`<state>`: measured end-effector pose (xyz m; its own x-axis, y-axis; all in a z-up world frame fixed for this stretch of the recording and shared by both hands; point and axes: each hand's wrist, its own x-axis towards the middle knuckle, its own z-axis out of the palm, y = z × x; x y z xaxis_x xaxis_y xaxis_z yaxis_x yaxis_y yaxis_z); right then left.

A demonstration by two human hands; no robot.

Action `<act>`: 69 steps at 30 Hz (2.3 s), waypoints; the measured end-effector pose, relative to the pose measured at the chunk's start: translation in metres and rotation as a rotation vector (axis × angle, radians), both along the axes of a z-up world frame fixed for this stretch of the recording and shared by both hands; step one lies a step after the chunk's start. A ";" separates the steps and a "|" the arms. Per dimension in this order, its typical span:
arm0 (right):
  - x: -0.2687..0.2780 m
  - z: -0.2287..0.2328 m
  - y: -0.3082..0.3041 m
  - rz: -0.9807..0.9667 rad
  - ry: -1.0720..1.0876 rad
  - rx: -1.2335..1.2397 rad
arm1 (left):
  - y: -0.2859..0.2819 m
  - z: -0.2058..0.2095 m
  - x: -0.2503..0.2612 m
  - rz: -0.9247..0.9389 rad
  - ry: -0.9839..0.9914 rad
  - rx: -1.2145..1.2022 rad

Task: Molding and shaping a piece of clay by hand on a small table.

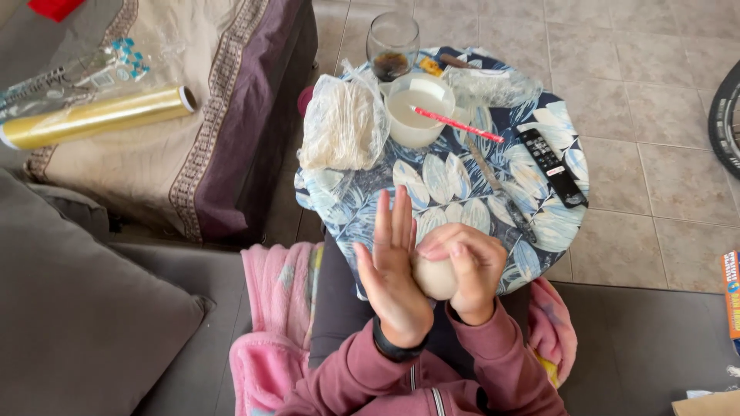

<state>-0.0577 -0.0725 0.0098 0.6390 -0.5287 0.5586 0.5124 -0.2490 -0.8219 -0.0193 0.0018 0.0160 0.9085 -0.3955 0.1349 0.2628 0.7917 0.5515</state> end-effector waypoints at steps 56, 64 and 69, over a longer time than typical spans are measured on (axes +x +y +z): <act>-0.016 0.007 0.015 0.011 -0.181 0.033 | 0.010 0.006 0.007 0.189 -0.974 0.221; -0.003 -0.026 0.025 0.107 -0.487 0.478 | -0.007 -0.004 0.004 0.166 -0.507 0.119; 0.002 -0.046 0.003 -0.033 -0.393 1.139 | -0.012 0.012 -0.006 0.310 -0.653 0.084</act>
<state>-0.0553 -0.0691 -0.0360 0.5067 -0.8579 -0.0856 0.7840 0.4998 -0.3683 -0.0254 -0.0098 0.0275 0.7253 -0.1655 0.6682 -0.3706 0.7241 0.5816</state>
